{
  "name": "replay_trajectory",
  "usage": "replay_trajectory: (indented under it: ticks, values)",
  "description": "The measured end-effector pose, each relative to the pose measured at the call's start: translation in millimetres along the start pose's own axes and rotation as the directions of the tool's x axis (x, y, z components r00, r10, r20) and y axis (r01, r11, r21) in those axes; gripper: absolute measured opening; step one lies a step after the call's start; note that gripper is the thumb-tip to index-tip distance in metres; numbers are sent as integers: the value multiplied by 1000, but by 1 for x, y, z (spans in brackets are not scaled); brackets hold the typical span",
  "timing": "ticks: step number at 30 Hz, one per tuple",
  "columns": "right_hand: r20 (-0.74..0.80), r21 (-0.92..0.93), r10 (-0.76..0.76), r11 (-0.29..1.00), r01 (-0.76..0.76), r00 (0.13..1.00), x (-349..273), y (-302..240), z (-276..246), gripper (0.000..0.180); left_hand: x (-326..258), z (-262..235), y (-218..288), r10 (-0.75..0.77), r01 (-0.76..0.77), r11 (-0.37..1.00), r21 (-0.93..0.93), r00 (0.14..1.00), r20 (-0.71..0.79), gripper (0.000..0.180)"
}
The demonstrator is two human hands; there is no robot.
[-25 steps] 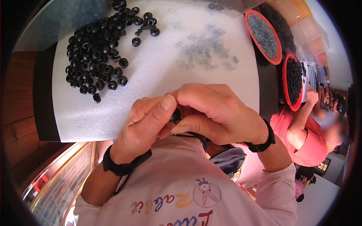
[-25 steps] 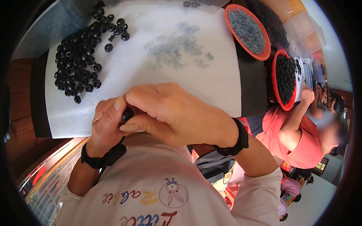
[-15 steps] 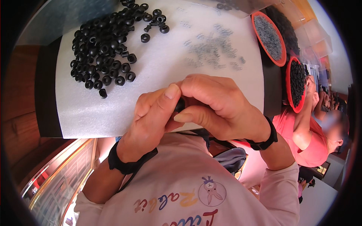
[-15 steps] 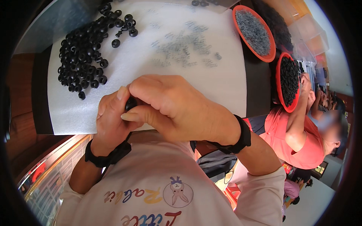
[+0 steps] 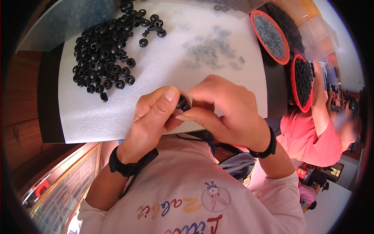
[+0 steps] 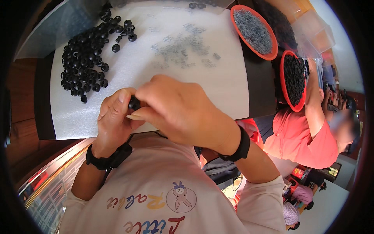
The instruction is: Manually assemble small black plastic components by inserting a smaller pin-like piece into a larger cap.
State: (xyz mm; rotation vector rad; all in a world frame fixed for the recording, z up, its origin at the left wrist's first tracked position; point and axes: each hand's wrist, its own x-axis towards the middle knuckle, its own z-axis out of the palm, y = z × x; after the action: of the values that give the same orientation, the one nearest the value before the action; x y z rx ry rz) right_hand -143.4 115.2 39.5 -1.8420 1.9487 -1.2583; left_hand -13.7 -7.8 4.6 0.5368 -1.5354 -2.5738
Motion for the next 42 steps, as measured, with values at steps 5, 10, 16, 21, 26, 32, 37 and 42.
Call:
replay_trajectory:
  ticks: [5,10,16,21,26,32,37,42]
  values:
    - [-82,-121,-94,989,84,992,-10,3,11,17,2,-5,-2,75,-76,997,18,995,61,43]
    - [-139,-298,-177,946,129,974,-15,7,23,17,2,-1,-2,100,-100,995,-2,995,20,43]
    - [-99,-113,-106,989,94,989,-11,3,14,23,2,-4,-6,109,-109,994,-2,994,33,43]
    - [-152,-25,-77,997,74,985,-11,0,6,25,2,-4,-4,88,-88,996,-1,995,41,44]
    - [-90,149,101,985,-87,991,-15,-8,2,25,2,-3,-3,71,-71,997,5,997,43,44]
    - [-127,174,88,982,-65,988,-14,-7,4,25,2,-1,-1,57,-57,998,-3,998,37,44]
    - [-90,136,106,986,-93,990,-17,-7,4,25,2,0,1,46,-46,999,-10,999,7,45]
    - [-85,45,60,997,-56,995,-14,-7,5,25,2,-3,-3,72,-73,997,18,997,28,44]
